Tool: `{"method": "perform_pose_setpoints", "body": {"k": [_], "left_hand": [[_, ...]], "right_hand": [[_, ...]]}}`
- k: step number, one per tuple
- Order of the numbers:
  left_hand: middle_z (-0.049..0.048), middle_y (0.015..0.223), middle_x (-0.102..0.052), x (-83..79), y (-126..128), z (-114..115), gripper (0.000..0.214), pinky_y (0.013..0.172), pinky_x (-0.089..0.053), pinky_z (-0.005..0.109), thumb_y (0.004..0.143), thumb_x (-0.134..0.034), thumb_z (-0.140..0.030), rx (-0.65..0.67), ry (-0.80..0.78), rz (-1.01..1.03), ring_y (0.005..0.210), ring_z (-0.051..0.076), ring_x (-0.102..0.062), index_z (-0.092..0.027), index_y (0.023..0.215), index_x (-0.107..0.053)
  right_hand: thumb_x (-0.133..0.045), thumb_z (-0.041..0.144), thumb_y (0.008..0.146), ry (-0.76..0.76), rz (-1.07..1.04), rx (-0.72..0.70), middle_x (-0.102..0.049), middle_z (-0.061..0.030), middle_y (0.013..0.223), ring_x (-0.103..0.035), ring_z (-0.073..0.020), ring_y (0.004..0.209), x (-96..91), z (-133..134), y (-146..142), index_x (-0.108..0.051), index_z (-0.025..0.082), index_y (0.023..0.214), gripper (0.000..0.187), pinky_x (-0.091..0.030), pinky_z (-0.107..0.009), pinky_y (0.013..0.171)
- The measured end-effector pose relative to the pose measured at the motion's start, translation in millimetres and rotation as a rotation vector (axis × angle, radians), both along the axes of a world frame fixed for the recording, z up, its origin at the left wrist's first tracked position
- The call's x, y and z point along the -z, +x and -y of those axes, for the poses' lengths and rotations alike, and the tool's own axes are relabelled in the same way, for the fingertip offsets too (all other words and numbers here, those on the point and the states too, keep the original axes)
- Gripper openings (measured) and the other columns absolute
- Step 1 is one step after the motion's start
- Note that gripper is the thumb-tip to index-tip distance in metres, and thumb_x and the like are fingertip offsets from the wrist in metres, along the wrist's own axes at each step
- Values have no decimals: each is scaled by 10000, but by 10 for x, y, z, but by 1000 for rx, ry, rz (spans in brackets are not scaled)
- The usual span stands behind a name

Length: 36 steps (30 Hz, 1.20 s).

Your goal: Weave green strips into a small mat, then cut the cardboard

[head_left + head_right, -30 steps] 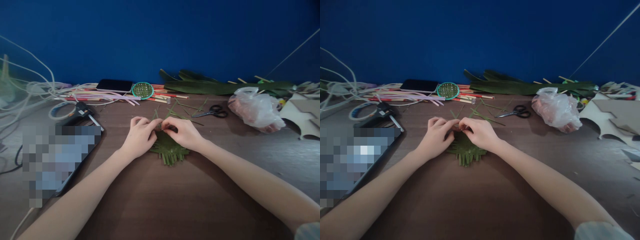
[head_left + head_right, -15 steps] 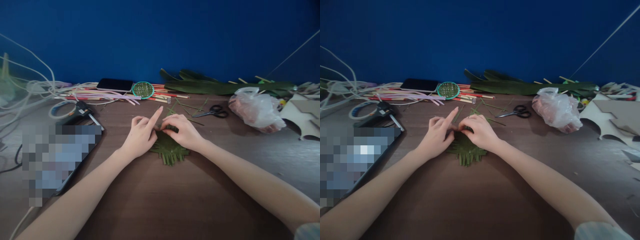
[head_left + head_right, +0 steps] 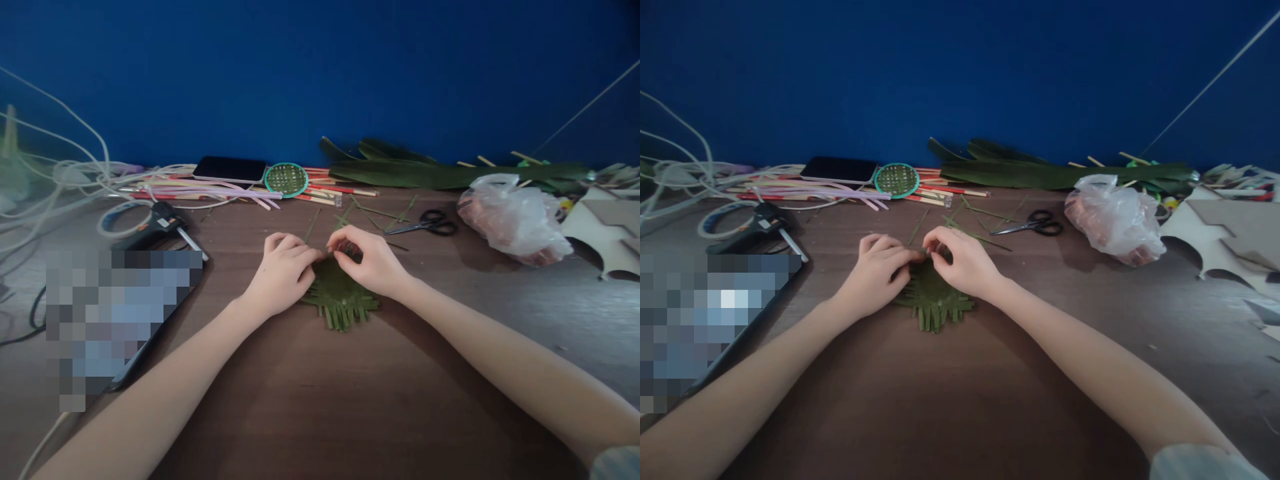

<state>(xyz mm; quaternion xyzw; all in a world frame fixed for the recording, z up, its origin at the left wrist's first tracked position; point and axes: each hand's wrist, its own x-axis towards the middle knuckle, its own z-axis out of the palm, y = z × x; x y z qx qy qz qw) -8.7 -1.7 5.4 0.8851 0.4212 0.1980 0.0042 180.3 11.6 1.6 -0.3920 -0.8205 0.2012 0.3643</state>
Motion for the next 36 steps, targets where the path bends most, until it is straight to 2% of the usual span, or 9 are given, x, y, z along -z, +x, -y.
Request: {"method": "perform_pose_setpoints", "body": {"k": [7, 13, 23, 28, 32, 36], "left_hand": [[18, 831, -683, -3, 8, 3, 284, 945, -272, 418, 829, -376, -144, -5, -19, 0, 894, 197, -527, -215, 938, -629], [13, 842, -689, -10, 1, 2, 293, 951, -267, 423, 853, -354, -167, -9, -45, 21, 900, 197, -527, -232, 939, -627], [3, 889, -681, 1, 6, -10, 282, 949, -259, 389, 837, -369, -144, -26, -73, 80, 890, 171, -541, -205, 995, -595], [2, 873, -675, -6, 11, -3, 248, 957, -255, 386, 827, -373, -130, -25, -60, 74, 877, 168, -550, -203, 922, -591], [-5, 863, -677, 9, 15, -6, 197, 955, -255, 381, 813, -406, -124, -37, -43, 60, 880, 169, -548, -202, 876, -575], [-9, 860, -679, 40, 10, -19, 77, 944, -261, 379, 804, -523, -210, -30, -27, 49, 869, 175, -545, -205, 873, -557]], "right_hand": [[-504, 111, 752, -71, 34, 100, -606, -1, 746, -515, -113, 624, 41, -21, -25, -551, 191, 803, 106, -394, -245, 593], [-508, 82, 751, -30, 111, 75, -564, -8, 731, -484, -119, 656, 47, -19, -26, -562, 182, 706, 121, -375, -249, 620], [-512, 58, 768, 76, 160, 66, -556, -24, 732, -510, -146, 737, 80, -34, -23, -587, 170, 721, 143, -394, -272, 689], [-499, 74, 802, 168, 212, 60, -566, -43, 767, -507, -165, 790, 116, -32, -21, -588, 166, 740, 142, -391, -290, 726], [-507, 70, 793, 129, 204, 60, -553, -38, 753, -501, -162, 776, 109, -37, -20, -567, 169, 720, 138, -386, -287, 717], [-540, 63, 748, 39, 161, 65, -527, -15, 728, -488, -144, 724, 95, -45, -10, -533, 179, 765, 117, -378, -267, 667]]}}
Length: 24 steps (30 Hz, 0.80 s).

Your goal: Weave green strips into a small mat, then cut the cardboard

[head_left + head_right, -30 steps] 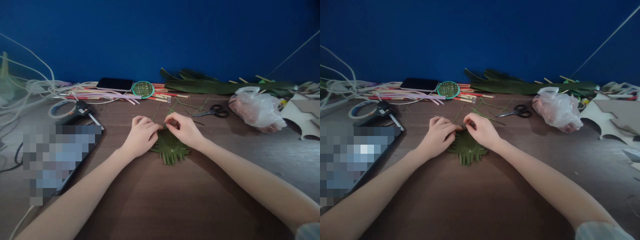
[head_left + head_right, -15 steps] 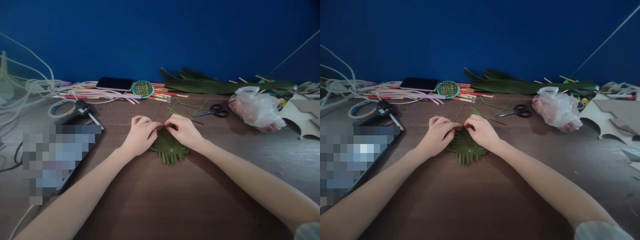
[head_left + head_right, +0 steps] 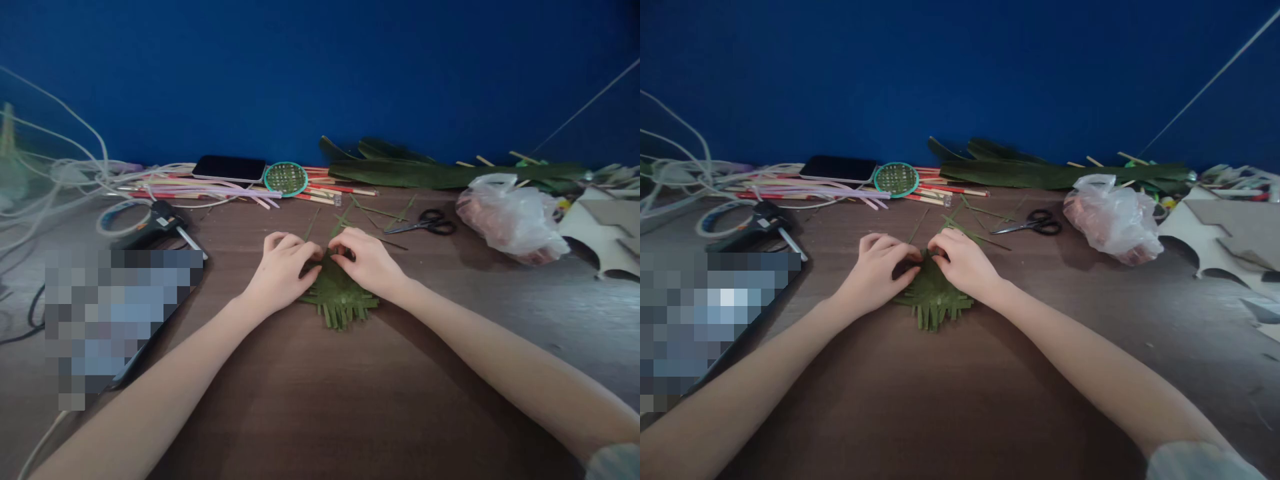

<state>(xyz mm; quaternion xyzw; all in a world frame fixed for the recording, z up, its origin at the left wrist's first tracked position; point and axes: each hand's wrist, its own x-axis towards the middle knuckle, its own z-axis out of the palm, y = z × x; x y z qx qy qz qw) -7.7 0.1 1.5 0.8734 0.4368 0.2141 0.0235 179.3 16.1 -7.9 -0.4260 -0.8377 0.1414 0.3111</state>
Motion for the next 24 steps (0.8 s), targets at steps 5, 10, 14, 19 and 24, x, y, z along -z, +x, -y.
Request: {"method": "perform_pose_setpoints", "body": {"k": [5, 10, 14, 19, 24], "left_hand": [[-5, 857, -674, 21, -13, -11, 115, 939, -260, 380, 776, -600, -245, 0, 11, -13, 869, 179, -542, -204, 874, -556], [-6, 854, -677, 21, -15, -20, 121, 938, -262, 375, 773, -609, -243, 2, 19, -18, 866, 180, -543, -206, 876, -558], [-4, 863, -680, 26, -19, -20, 115, 939, -260, 378, 782, -603, -248, 8, 24, -18, 862, 180, -547, -210, 883, -562], [-11, 860, -680, 29, -26, -13, 128, 940, -258, 375, 776, -616, -243, 12, 39, -7, 856, 174, -550, -208, 886, -561], [-11, 861, -677, 28, -26, -14, 114, 930, -268, 374, 777, -615, -238, 17, 54, -13, 852, 170, -549, -202, 874, -568]], "right_hand": [[-566, 69, 700, -101, -79, 27, -516, 14, 723, -477, -118, 660, 0, 2, 8, -452, 198, 791, 195, -363, -239, 606], [-531, 52, 701, -37, -36, -45, -497, 9, 700, -451, -116, 647, -16, -22, 36, -440, 195, 704, 169, -362, -241, 603], [-511, 64, 750, 87, 11, -139, -540, -27, 726, -486, -143, 721, -7, -44, 78, -535, 172, 720, 114, -399, -268, 672], [-496, 103, 794, 213, 130, -185, -588, -62, 764, -480, -168, 749, 12, -39, 135, -630, 153, 768, 145, -395, -305, 703], [-494, 116, 777, 309, 309, -229, -603, -69, 803, -454, -183, 763, -26, -31, 162, -644, 167, 748, 161, -346, -318, 673]]}}
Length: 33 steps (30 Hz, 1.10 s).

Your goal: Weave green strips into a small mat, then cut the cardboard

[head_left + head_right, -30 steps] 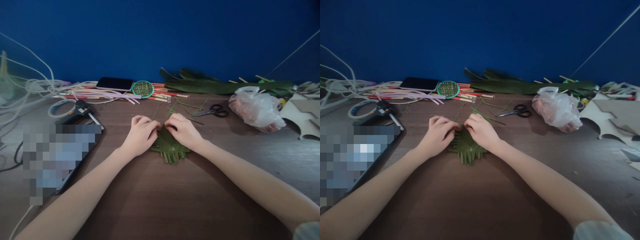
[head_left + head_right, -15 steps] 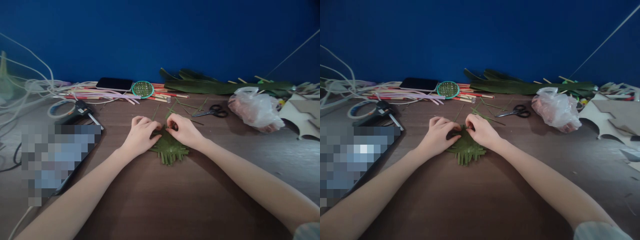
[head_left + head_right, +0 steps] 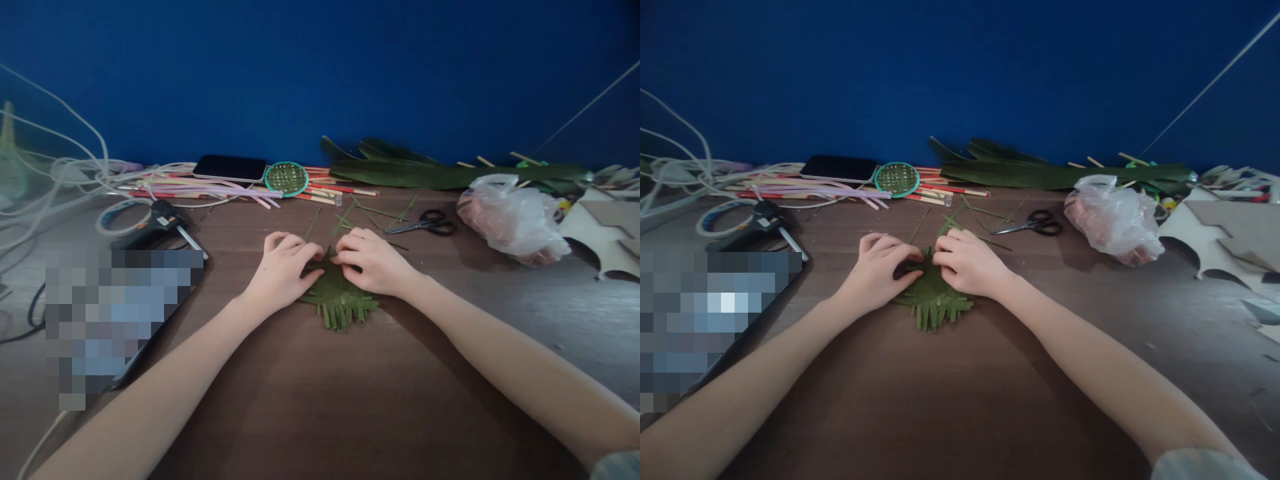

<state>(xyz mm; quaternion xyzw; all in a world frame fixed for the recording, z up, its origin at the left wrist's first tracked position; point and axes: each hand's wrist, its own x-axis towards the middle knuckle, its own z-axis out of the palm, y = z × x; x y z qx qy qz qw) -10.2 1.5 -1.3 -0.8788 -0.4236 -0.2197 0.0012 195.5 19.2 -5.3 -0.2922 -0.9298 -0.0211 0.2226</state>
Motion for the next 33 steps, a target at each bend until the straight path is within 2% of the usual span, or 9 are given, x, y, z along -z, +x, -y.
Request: {"method": "perform_pose_setpoints", "body": {"k": [4, 9, 17, 25, 28, 33], "left_hand": [[-5, 834, -678, 25, -8, -9, 113, 914, -278, 381, 818, -577, -264, 36, 55, -30, 863, 180, -544, -208, 913, -600], [-4, 881, -687, 47, -18, -11, 188, 901, -276, 394, 868, -516, -301, 75, 99, -29, 901, 190, -525, -247, 986, -652], [15, 978, -666, 17, -13, -11, 173, 888, -287, 411, 842, -553, -309, 43, 4, -3, 953, 211, -485, -265, 932, -694], [22, 991, -648, -26, -5, -5, 280, 903, -291, 395, 779, -620, -260, -21, -137, 47, 987, 221, -462, -222, 1051, -570], [20, 970, -636, -18, -8, -8, 321, 910, -285, 393, 778, -622, -239, -10, -149, 56, 993, 214, -462, -235, 1086, -532], [14, 986, -632, 3, -15, -13, 255, 935, -260, 389, 798, -594, -229, 26, -134, 38, 1027, 208, -460, -247, 1046, -541]], "right_hand": [[-483, 107, 766, 39, 37, -7, -604, -72, 807, -448, -183, 754, -15, -2, -1, -637, 166, 728, 169, -342, -316, 665], [-467, 85, 766, 42, -14, -31, -608, -75, 796, -469, -178, 741, 6, -10, 6, -648, 152, 747, 194, -392, -310, 689], [-433, 46, 723, 4, -197, 43, -610, -62, 775, -539, -164, 722, -2, 19, 7, -629, 162, 766, 232, -445, -290, 681], [-413, 23, 702, -119, -343, 42, -597, -48, 755, -551, -142, 700, -12, 24, -7, -591, 169, 747, 235, -451, -264, 659], [-407, 24, 707, -135, -351, 41, -594, -46, 750, -553, -143, 700, -3, 16, -5, -585, 171, 748, 235, -448, -268, 658], [-404, 14, 705, -152, -369, 44, -594, -45, 754, -550, -139, 700, -5, 7, 0, -586, 168, 758, 244, -444, -262, 653]]}}
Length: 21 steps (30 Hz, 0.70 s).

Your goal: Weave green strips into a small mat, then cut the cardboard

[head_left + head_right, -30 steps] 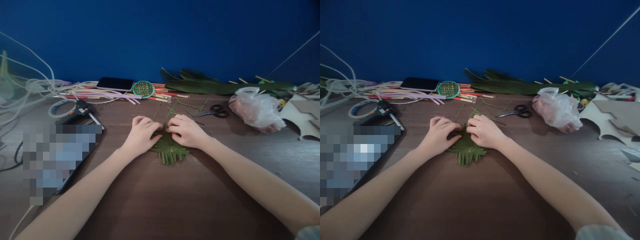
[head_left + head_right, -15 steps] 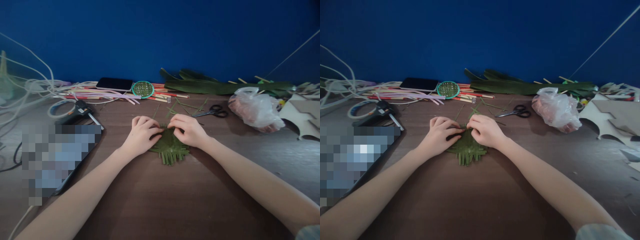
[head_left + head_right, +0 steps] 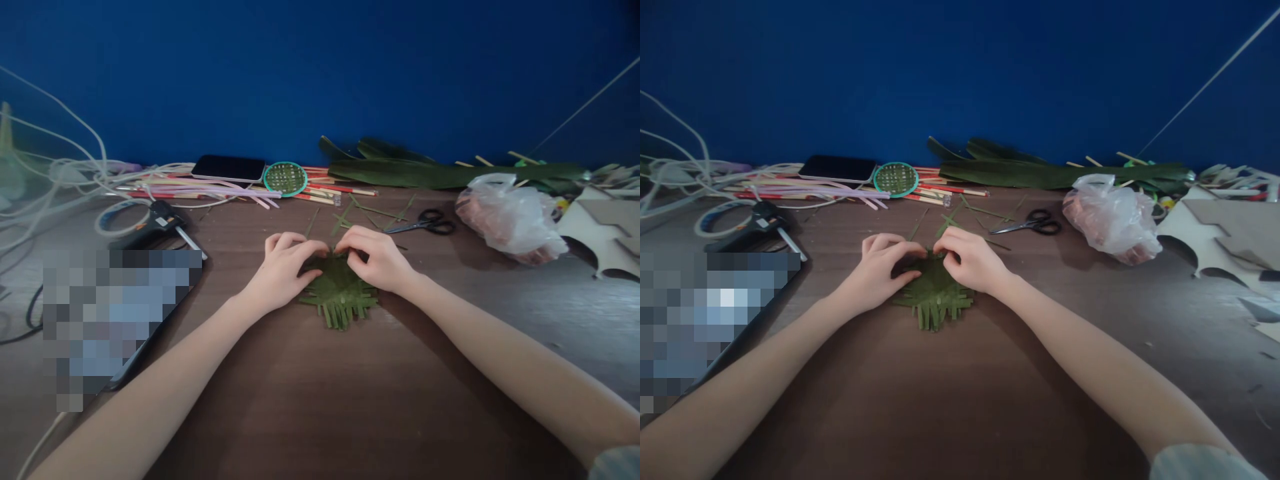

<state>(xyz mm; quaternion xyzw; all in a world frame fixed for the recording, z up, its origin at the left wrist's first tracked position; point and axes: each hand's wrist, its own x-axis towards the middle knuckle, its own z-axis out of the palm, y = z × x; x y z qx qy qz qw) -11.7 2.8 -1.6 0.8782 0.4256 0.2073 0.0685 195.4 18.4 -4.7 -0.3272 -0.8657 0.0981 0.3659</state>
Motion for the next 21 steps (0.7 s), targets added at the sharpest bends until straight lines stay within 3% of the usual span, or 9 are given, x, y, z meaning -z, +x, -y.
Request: {"method": "perform_pose_setpoints", "body": {"k": [11, 21], "left_hand": [[17, 991, -637, -47, 16, 20, 203, 955, -250, 393, 874, -408, -191, 24, -10, -42, 1018, 190, -485, -231, 1000, -562], [28, 1010, -655, -68, 15, 34, 209, 960, -250, 411, 832, -449, -202, 68, 24, -63, 1077, 213, -481, -225, 1011, -554]], "right_hand": [[-416, 19, 708, -78, -82, 24, -612, -34, 759, -550, -125, 686, -41, 2, -19, -607, 171, 789, 257, -435, -250, 628], [-461, 63, 736, -188, -236, 31, -632, -14, 740, -561, -119, 676, -113, 50, -63, -617, 178, 828, 215, -442, -257, 624]]}}
